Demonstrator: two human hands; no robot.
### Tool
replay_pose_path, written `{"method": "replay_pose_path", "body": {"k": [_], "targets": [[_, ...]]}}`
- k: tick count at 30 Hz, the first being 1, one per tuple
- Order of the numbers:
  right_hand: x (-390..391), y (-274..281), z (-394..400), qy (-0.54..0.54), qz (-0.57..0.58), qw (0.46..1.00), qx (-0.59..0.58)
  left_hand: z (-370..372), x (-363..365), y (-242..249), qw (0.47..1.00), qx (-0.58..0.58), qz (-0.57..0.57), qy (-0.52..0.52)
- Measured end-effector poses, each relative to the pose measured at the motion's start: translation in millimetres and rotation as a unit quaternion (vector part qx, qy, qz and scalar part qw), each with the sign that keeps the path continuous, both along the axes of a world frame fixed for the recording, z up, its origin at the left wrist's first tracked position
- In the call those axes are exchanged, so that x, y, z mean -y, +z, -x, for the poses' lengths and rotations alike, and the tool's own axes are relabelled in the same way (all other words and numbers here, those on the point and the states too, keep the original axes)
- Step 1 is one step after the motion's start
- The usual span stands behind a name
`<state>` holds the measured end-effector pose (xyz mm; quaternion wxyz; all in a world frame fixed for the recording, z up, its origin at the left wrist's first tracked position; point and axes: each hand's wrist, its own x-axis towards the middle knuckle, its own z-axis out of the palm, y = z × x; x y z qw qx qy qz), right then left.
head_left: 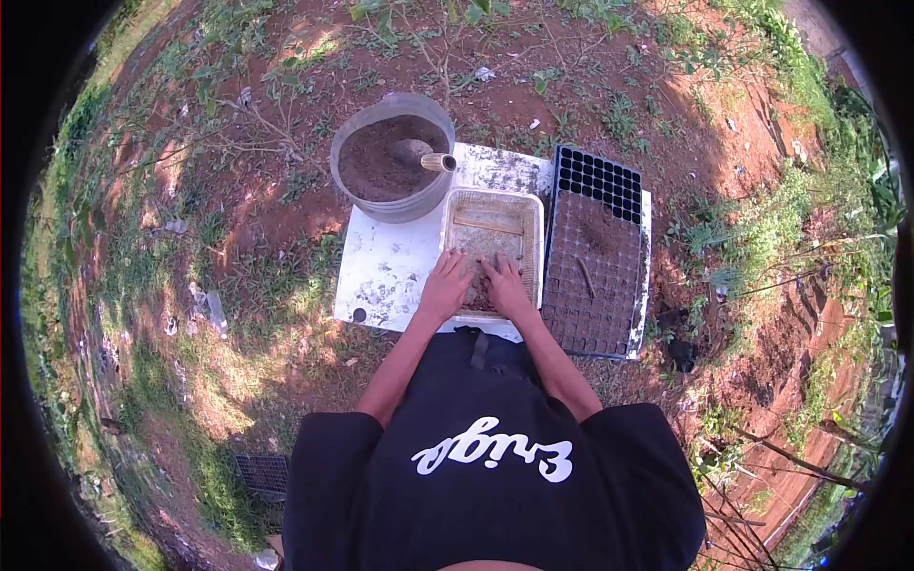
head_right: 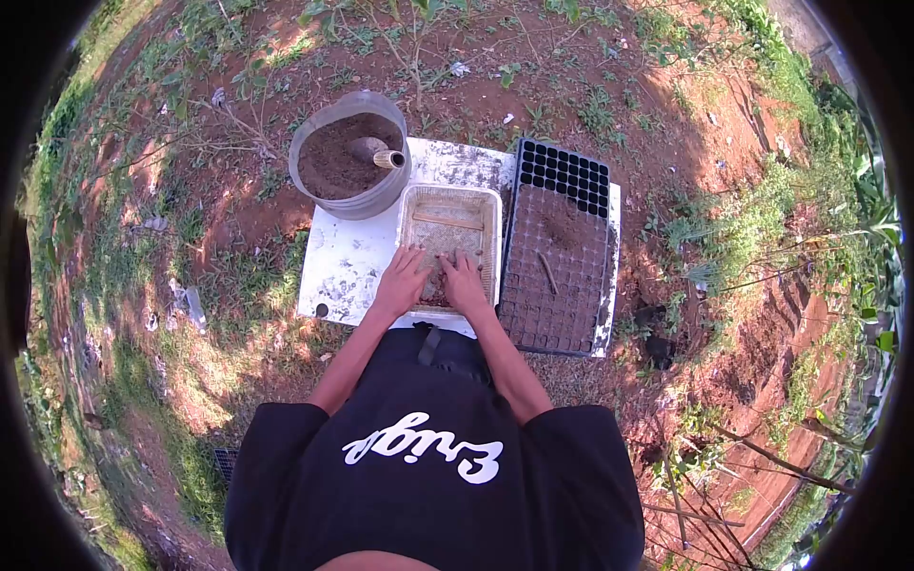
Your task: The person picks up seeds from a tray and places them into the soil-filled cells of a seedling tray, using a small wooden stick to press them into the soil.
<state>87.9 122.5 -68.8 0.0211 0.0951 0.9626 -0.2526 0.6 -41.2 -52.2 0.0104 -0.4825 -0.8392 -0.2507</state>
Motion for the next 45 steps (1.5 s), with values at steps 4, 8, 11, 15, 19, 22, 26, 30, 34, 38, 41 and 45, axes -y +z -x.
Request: {"method": "replay_pose_path", "body": {"k": [4, 8, 11, 15, 19, 22, 26, 30, 34, 38, 41, 45], "targets": [[2, -3, -11, -0.019, 0.011, 0.997, -0.071, -1, -1, -1, 0.989, -0.063, 0.134, -0.021], [0, 4, -18, -0.027, 0.087, 0.995, -0.031, -2, -3, -4, 0.983, -0.036, 0.179, -0.030], [-3, 11, -19, -0.035, 0.129, 0.991, 0.014, -4, -4, -11, 0.981, -0.039, 0.187, -0.040], [-8, 18, -23, -0.012, 0.154, 0.985, 0.078, -5, -14, 13, 0.958, 0.119, 0.258, -0.037], [-8, 5, -19, -0.051, 0.081, 0.992, -0.077, 2, -23, 7, 0.987, -0.001, 0.159, -0.029], [-19, -16, -4, -0.079, -0.102, 0.979, -0.158, 8, -39, -25, 0.984, -0.109, 0.137, 0.036], [-36, -9, -1, 0.048, -0.136, 0.989, -0.038, 7, -50, -58, 0.965, -0.048, 0.249, 0.070], [-26, 2, -16, 0.053, -0.036, 0.996, 0.062, 1, -38, 1, 0.940, 0.058, 0.337, -0.008], [1, 4, -35, -0.016, -0.027, 0.998, 0.048, -15, -23, -5, 0.961, 0.139, 0.237, 0.014], [10, -16, -35, -0.090, 0.019, 0.993, 0.078, -20, -17, -28, 0.946, 0.258, 0.193, 0.045], [1, -4, -19, -0.135, 0.182, 0.961, 0.161, -16, -22, -22, 0.938, 0.285, 0.198, 0.019], [-12, 3, -11, -0.261, 0.539, 0.794, 0.106, -8, -24, -2, 0.936, 0.348, 0.058, -0.008]]}}
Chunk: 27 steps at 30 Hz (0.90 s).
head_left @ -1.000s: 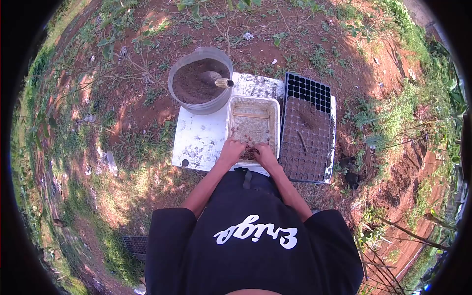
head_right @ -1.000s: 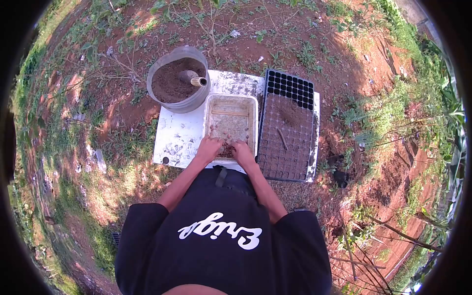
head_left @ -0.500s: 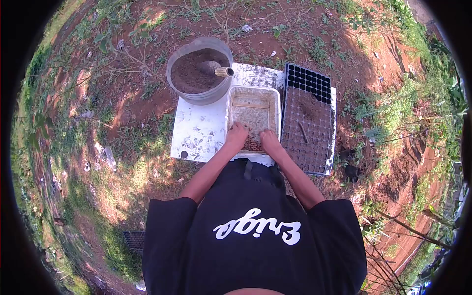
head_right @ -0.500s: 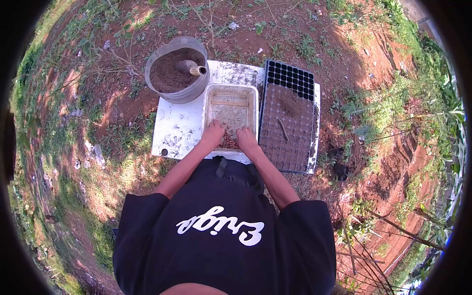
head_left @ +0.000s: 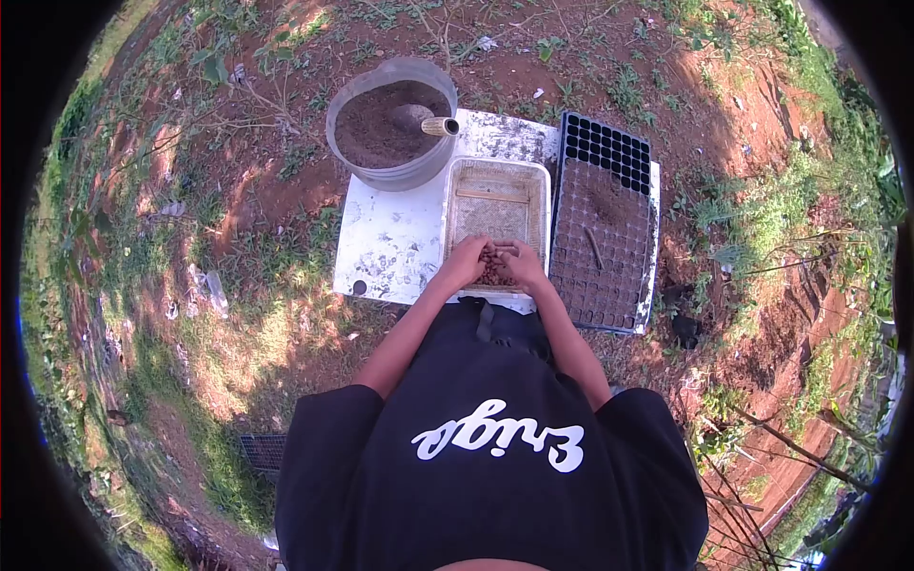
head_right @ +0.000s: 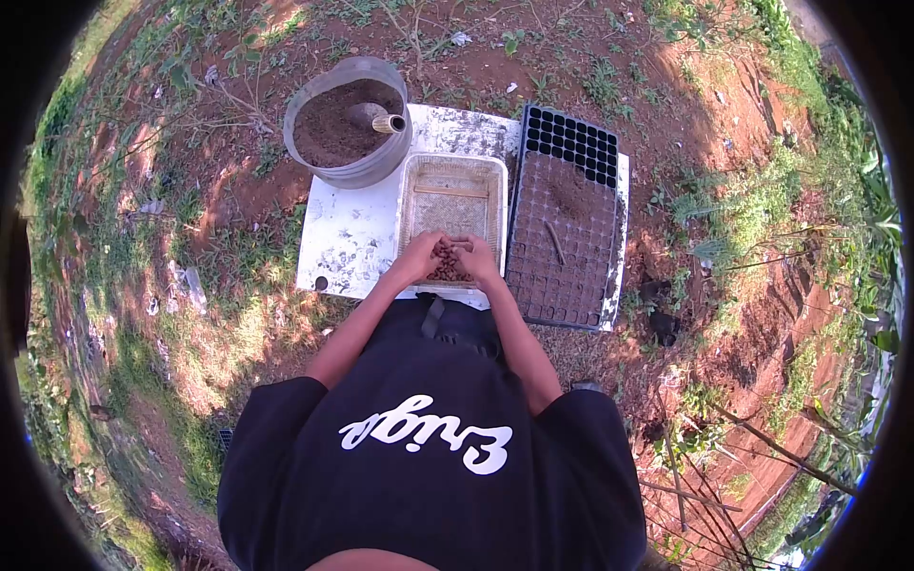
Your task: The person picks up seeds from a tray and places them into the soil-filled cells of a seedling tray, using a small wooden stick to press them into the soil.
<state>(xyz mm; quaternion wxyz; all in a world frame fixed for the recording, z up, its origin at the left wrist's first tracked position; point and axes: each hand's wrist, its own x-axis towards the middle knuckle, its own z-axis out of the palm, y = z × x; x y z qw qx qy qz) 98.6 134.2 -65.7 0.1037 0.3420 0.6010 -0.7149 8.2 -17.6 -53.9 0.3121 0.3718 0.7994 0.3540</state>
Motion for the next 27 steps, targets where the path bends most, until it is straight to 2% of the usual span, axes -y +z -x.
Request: {"method": "replay_pose_path", "body": {"k": [1, 2, 3, 4, 5, 6, 8, 9, 10, 12, 13, 14, 16, 17, 18, 19, 22, 24, 25, 27], "targets": [[0, 1, 0, -0.038, -0.070, 0.997, 0.018, -3, 2, -1, 0.996, -0.036, -0.072, 0.047], [-3, 4, -3, -0.039, -0.069, 0.997, 0.019, -3, 5, -2, 0.996, -0.035, -0.071, 0.047], [-7, 5, -8, 0.076, -0.243, 0.966, -0.042, -2, 7, 13, 0.994, -0.083, -0.066, 0.036], [-10, 10, -11, 0.187, -0.405, 0.889, -0.101, -2, 10, 18, 0.989, -0.131, -0.061, 0.024], [-9, 15, -12, 0.263, -0.384, 0.884, -0.056, -2, 13, 21, 0.989, -0.129, -0.060, 0.024], [-6, 16, -13, 0.263, -0.382, 0.884, -0.054, -2, 18, 19, 0.985, -0.158, -0.069, -0.004], [2, 18, -15, 0.402, -0.378, 0.834, -0.014, -1, 25, 17, 0.979, -0.186, -0.076, -0.033], [6, 15, -13, 0.359, -0.358, 0.862, -0.028, -2, 28, 15, 0.977, -0.193, -0.042, -0.086], [6, 13, -13, 0.360, -0.357, 0.862, -0.028, -3, 29, 13, 0.970, -0.199, -0.007, -0.137], [8, 10, -13, 0.199, -0.334, 0.914, -0.115, -8, 29, 9, 0.973, -0.177, -0.003, -0.148], [7, 9, -13, 0.202, -0.332, 0.914, -0.115, -11, 28, 8, 0.975, -0.157, -0.001, -0.160], [5, 9, -13, 0.195, -0.376, 0.897, -0.124, -11, 27, 8, 0.975, -0.156, 0.001, -0.158], [2, 5, -17, 0.186, -0.418, 0.879, -0.132, -9, 24, 12, 0.959, -0.190, 0.098, -0.189], [0, 3, -19, 0.262, -0.427, 0.864, -0.052, -10, 25, 12, 0.958, -0.189, 0.099, -0.190], [0, 5, -21, 0.334, -0.430, 0.838, 0.028, -12, 25, 8, 0.951, -0.246, 0.078, -0.171], [1, 7, -22, 0.333, -0.430, 0.839, 0.030, -14, 25, 5, 0.940, -0.301, 0.056, -0.151], [1, 7, -26, 0.322, -0.409, 0.853, -0.027, -10, 24, 10, 0.939, -0.294, 0.082, -0.157], [2, 7, -26, 0.216, -0.487, 0.835, -0.139, -8, 26, 14, 0.943, -0.297, 0.041, -0.140], [-1, 8, -27, 0.218, -0.485, 0.835, -0.138, -9, 28, 14, 0.946, -0.301, 0.002, -0.123], [-8, 13, -29, 0.245, -0.472, 0.843, -0.085, -11, 31, 18, 0.948, -0.283, 0.000, -0.144]]}}
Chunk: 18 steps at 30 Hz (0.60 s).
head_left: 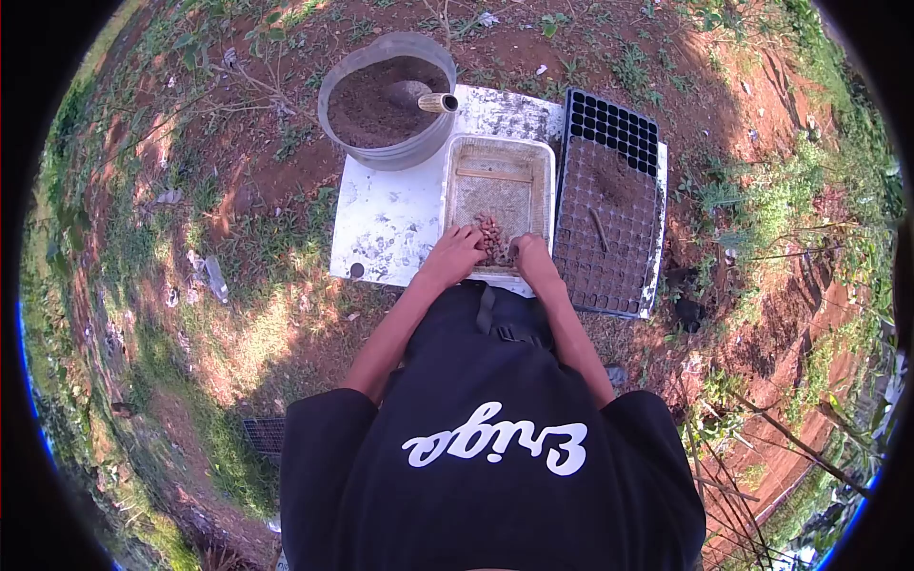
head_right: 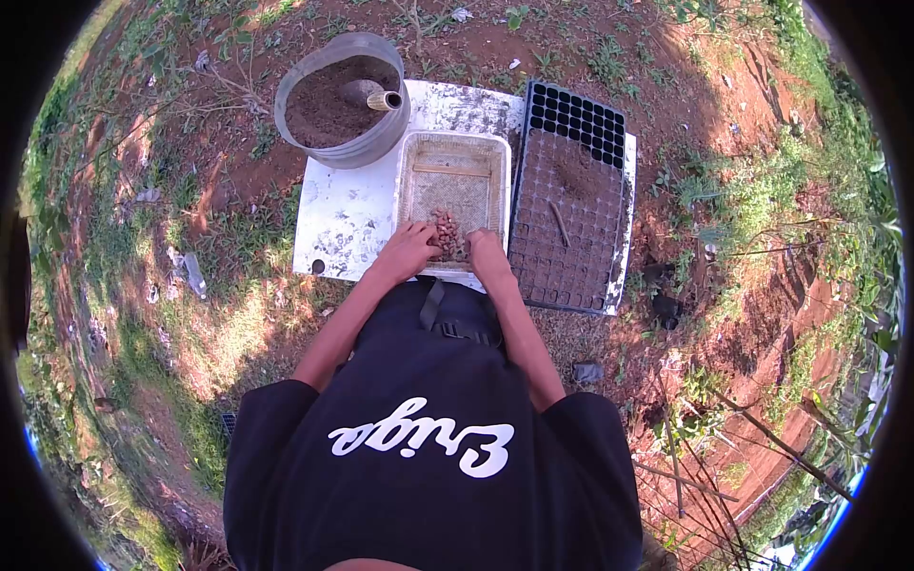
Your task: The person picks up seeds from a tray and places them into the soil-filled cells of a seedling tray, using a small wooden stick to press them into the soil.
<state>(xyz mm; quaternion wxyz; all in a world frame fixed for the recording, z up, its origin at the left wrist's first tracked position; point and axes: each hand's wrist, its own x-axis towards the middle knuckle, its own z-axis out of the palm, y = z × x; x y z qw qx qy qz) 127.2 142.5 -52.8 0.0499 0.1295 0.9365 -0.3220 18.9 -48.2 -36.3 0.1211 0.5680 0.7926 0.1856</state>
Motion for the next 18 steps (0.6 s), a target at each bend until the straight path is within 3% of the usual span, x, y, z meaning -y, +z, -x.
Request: {"method": "replay_pose_path", "body": {"k": [1, 3, 7, 9, 11, 13, 18], "targets": [[-1, -13, -3, 0.000, 0.000, 1.000, 0.002, -1, 1, 1, 1.000, 0.017, 0.006, -0.022], [3, -30, -4, 0.100, -0.117, 0.983, 0.104, -4, -2, -2, 0.999, 0.027, 0.010, -0.020], [1, -23, 1, 0.104, -0.033, 0.992, 0.058, -9, -5, -15, 0.998, 0.038, 0.052, 0.019], [2, -10, 5, 0.063, -0.016, 0.996, -0.063, -8, -7, -16, 0.997, 0.021, 0.074, 0.021], [-4, -9, 8, 0.056, -0.015, 0.997, -0.046, -8, -7, -13, 0.995, 0.005, 0.098, 0.023], [-4, -5, 9, 0.046, -0.012, 0.998, -0.029, -9, -7, -12, 0.997, 0.039, 0.034, 0.049], [6, 6, 5, 0.037, -0.031, 0.996, 0.071, -9, -6, -14, 0.998, 0.040, 0.007, 0.049]]}}
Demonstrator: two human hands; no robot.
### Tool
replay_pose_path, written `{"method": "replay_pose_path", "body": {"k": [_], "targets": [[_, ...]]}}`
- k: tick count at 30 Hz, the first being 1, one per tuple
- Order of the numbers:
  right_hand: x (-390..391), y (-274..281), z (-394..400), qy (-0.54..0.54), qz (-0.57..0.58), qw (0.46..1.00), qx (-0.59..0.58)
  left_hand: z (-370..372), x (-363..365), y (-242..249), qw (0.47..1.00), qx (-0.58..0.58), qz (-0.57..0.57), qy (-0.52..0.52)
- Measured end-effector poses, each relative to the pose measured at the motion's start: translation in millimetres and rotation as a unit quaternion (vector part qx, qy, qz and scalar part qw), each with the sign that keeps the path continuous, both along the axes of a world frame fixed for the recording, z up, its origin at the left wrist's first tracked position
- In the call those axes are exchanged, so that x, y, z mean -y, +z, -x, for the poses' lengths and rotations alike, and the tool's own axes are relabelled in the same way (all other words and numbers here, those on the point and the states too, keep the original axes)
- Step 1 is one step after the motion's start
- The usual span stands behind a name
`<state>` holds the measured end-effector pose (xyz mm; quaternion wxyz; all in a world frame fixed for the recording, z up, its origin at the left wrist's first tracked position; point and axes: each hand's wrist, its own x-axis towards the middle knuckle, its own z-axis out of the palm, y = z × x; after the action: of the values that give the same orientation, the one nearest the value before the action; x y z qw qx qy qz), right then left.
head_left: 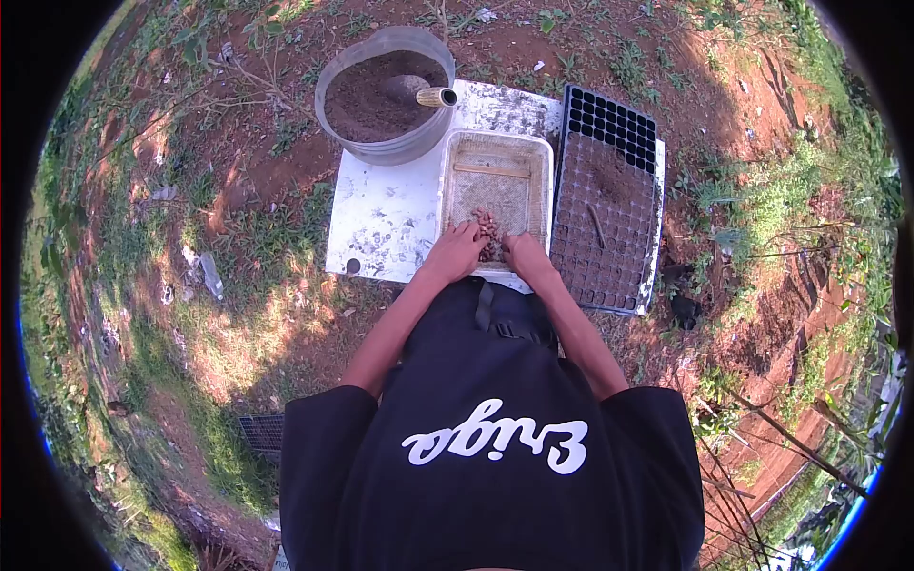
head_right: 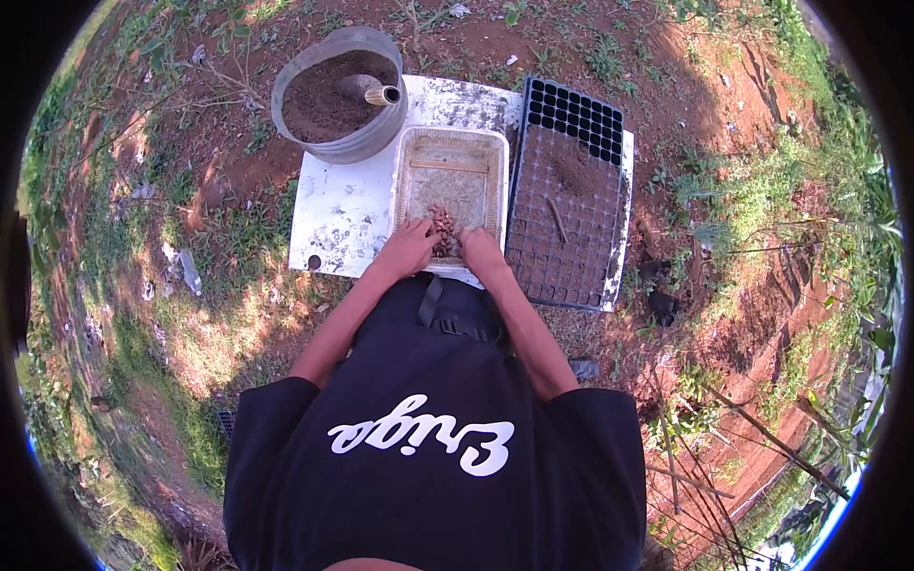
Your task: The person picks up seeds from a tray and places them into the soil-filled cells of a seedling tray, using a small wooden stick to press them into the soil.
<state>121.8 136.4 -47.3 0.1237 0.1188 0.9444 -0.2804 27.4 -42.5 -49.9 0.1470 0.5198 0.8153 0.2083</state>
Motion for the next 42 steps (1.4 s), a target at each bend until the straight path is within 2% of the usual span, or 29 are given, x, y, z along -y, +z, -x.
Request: {"method": "replay_pose_path", "body": {"k": [11, 14, 17, 19, 21, 23, 24, 27, 29, 31, 34, 38, 41, 42], "targets": [[5, -21, -1, -0.030, 0.028, 0.999, -0.029, 2, 0, -3, 1.000, 0.004, 0.012, -0.011], [4, -19, 0, -0.043, 0.048, 0.998, -0.025, 3, -1, -2, 0.999, 0.052, 0.015, 0.001], [5, -10, 4, -0.058, 0.092, 0.994, -0.026, 4, 0, 5, 0.996, 0.072, -0.047, 0.018], [3, -1, 6, -0.067, 0.113, 0.991, -0.030, 6, -4, 14, 0.977, 0.154, -0.139, 0.048], [3, 6, 2, -0.125, 0.207, 0.969, -0.048, 7, -6, 18, 0.971, 0.164, -0.163, 0.064], [5, 9, 0, -0.139, 0.215, 0.965, -0.058, 12, -6, 17, 0.934, 0.266, -0.215, 0.105], [6, 3, -2, -0.186, 0.312, 0.930, -0.057, 13, -7, 27, 0.907, 0.346, -0.190, 0.146], [7, 9, -8, -0.275, 0.530, 0.802, -0.027, 12, -8, 14, 0.881, 0.403, -0.194, 0.157], [10, 17, -9, -0.290, 0.567, 0.770, -0.022, 10, -9, 17, 0.880, 0.403, -0.200, 0.150], [10, 18, -9, -0.291, 0.563, 0.773, -0.025, 8, -7, 19, 0.872, 0.416, -0.203, 0.157], [10, 12, -10, -0.316, 0.590, 0.743, 0.002, 6, -10, 15, 0.871, 0.411, -0.217, 0.161], [10, 15, -12, -0.327, 0.598, 0.732, -0.007, 6, -11, 24, 0.864, 0.420, -0.204, 0.186], [12, 27, -11, -0.334, 0.577, 0.743, -0.049, 7, -14, 22, 0.855, 0.434, -0.207, 0.194], [12, 27, -12, -0.333, 0.576, 0.744, -0.063, 7, -15, 18, 0.838, 0.466, -0.197, 0.203]]}}
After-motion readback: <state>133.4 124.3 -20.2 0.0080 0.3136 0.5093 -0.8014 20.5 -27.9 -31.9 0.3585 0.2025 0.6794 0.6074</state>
